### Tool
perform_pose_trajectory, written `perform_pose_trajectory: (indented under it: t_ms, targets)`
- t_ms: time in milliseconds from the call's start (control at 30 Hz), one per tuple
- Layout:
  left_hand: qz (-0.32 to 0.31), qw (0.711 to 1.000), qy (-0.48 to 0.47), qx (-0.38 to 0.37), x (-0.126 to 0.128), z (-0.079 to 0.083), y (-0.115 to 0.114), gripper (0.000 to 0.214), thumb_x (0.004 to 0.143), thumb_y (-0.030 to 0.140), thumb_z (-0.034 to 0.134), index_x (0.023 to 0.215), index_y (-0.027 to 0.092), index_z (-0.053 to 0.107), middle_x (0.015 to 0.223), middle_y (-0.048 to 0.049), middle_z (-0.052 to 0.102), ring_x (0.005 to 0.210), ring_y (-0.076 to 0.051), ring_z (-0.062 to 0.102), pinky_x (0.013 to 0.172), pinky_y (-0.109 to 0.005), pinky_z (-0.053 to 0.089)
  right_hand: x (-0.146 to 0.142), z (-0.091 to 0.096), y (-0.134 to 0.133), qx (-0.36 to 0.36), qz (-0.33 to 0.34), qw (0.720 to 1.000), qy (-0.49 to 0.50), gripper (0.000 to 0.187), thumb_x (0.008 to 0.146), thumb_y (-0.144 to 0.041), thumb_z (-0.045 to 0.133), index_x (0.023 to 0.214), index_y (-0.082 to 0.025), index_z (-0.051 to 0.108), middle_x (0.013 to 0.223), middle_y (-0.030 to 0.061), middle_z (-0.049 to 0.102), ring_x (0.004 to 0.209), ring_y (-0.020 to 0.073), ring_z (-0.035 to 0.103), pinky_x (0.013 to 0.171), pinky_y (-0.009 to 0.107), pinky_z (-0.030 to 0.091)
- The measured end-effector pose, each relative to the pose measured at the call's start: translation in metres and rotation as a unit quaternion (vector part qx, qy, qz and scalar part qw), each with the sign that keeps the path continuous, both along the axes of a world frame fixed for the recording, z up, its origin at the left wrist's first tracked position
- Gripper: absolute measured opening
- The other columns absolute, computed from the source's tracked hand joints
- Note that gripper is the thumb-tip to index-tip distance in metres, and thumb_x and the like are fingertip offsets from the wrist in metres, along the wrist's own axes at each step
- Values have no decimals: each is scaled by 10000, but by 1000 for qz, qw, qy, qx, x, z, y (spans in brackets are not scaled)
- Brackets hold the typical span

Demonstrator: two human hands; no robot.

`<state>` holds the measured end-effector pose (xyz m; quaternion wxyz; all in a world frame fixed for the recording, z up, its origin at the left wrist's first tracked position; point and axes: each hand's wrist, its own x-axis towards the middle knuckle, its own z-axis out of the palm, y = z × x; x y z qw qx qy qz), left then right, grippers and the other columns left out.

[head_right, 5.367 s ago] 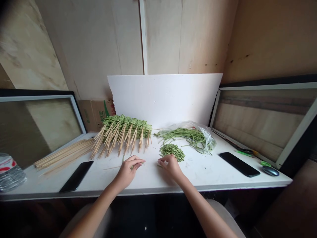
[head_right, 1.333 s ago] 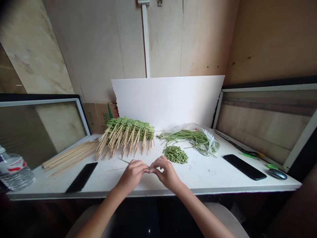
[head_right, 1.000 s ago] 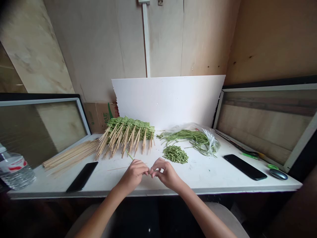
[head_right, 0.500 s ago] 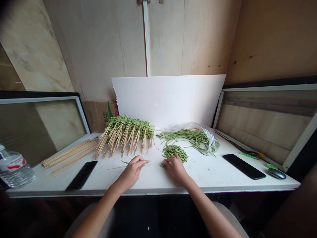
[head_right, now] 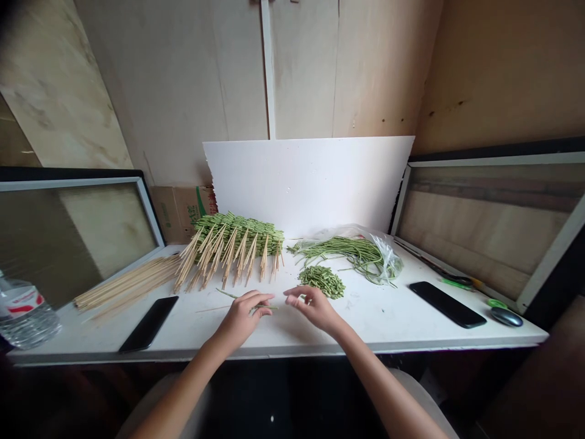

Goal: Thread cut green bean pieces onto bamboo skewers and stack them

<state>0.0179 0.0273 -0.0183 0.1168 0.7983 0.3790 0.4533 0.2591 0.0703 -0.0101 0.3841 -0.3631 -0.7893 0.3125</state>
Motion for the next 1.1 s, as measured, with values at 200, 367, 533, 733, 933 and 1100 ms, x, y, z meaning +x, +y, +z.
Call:
perform_pose_trajectory:
  t_ms: [200, 367, 533, 733, 933, 1100]
  targets:
    - [10, 1000, 20, 8, 1, 2, -2, 347, 903, 121, 697, 1230, 238, 692, 976, -48, 722, 901, -198, 684, 825, -321, 559, -21, 11, -22, 63, 20, 998, 17, 254, 921, -489, 678, 965, -272, 802, 919, 52, 778, 840, 204, 667, 694, 305, 485]
    - [57, 996, 55, 41, -6, 6, 0, 150, 922, 129, 677, 1005, 218, 763, 925, -49, 734, 889, -215, 662, 813, -336, 521, -17, 12, -20, 98, -10, 995, 23, 242, 929, -471, 673, 971, -252, 768, 918, 60, 756, 847, 205, 643, 670, 299, 483]
    - [31, 995, 71, 59, -1, 7, -4, 213, 947, 96, 615, 1027, 215, 773, 884, -55, 714, 849, -203, 637, 800, -331, 504, -23, 16, -29, 144, -5, 990, 7, 214, 907, -467, 704, 915, -261, 763, 824, 50, 728, 794, 205, 596, 680, 312, 463]
    - [28, 997, 57, 42, 6, 10, -8, 168, 926, 117, 659, 967, 230, 777, 884, -44, 713, 862, -207, 624, 816, -339, 477, -29, 14, -32, 103, -13, 994, 40, 242, 909, -477, 693, 846, -251, 751, 832, 58, 732, 832, 226, 597, 696, 332, 463]
    - [5, 996, 71, 51, 6, 9, -7, 277, 897, 6, 598, 772, 208, 740, 793, -14, 695, 818, -179, 611, 834, -344, 430, -33, 9, -31, 64, 13, 996, 61, 274, 900, -489, 695, 806, -241, 762, 797, 63, 723, 820, 228, 599, 716, 342, 465]
    - [-7, 995, 88, 49, 8, 8, -8, 316, 889, -28, 555, 755, 199, 728, 774, -7, 694, 795, -173, 600, 838, -354, 416, -29, 12, -33, 58, 31, 997, 50, 228, 892, -444, 719, 793, -245, 766, 803, 55, 738, 834, 231, 608, 794, 363, 483]
